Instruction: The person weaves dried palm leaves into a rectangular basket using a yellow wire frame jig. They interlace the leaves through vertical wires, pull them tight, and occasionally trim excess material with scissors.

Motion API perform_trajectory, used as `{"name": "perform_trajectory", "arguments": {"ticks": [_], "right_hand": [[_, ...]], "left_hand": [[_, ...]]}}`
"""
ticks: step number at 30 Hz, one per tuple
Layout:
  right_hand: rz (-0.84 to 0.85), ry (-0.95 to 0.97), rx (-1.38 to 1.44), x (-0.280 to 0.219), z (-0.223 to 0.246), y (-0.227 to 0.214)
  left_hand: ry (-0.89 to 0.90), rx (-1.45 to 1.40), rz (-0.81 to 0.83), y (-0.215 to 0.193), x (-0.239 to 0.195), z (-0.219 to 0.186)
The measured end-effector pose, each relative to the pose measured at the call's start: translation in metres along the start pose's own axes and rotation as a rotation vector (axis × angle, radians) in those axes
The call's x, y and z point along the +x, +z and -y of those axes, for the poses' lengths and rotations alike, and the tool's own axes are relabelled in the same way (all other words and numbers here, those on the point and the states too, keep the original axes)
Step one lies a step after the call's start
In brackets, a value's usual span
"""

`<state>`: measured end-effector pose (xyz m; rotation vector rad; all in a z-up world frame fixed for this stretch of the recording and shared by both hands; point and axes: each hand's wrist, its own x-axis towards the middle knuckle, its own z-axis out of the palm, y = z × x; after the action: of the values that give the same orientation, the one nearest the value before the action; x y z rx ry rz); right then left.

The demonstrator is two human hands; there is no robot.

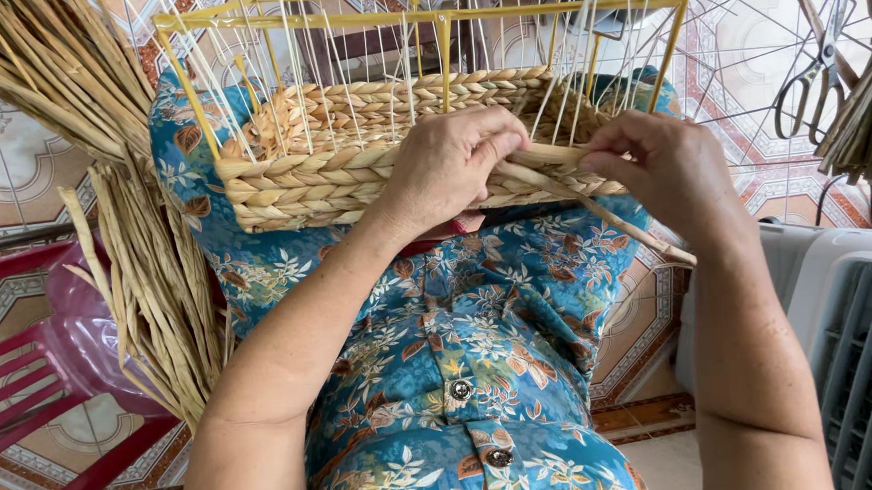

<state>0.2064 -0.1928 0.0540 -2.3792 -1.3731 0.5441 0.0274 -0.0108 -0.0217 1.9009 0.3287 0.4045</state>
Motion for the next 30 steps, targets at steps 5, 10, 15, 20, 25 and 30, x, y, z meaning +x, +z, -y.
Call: {"name": "perform_trajectory", "arguments": {"ticks": [5, 10, 15, 20, 25, 30], "right_hand": [[0.019, 0.077, -0.181, -0.001, -0.004, 0.003], [-0.236, -0.366, -0.505, -0.027, 0.015, 0.006], [0.089, -0.615, -0.243, -0.029, 0.015, 0.012], [0.183, -0.385, 0.627, -0.012, -0.007, -0.003], [-0.049, -0.126, 0.509, 0.014, 0.0, 0.019], [-0.111, -0.024, 0.427, 0.022, 0.015, 0.038]], "left_hand": [[-0.068, -0.111, -0.16, 0.003, -0.012, -0.002], [-0.041, 0.047, -0.305, 0.003, -0.025, -0.012], [-0.205, -0.181, 0.024, -0.008, -0.004, -0.032], [-0.302, -0.148, 0.335, -0.018, 0.015, -0.028], [-0.103, 0.226, 0.097, 0.008, 0.007, -0.03], [-0.287, -0.085, 0.217, -0.009, 0.009, -0.028]]}}
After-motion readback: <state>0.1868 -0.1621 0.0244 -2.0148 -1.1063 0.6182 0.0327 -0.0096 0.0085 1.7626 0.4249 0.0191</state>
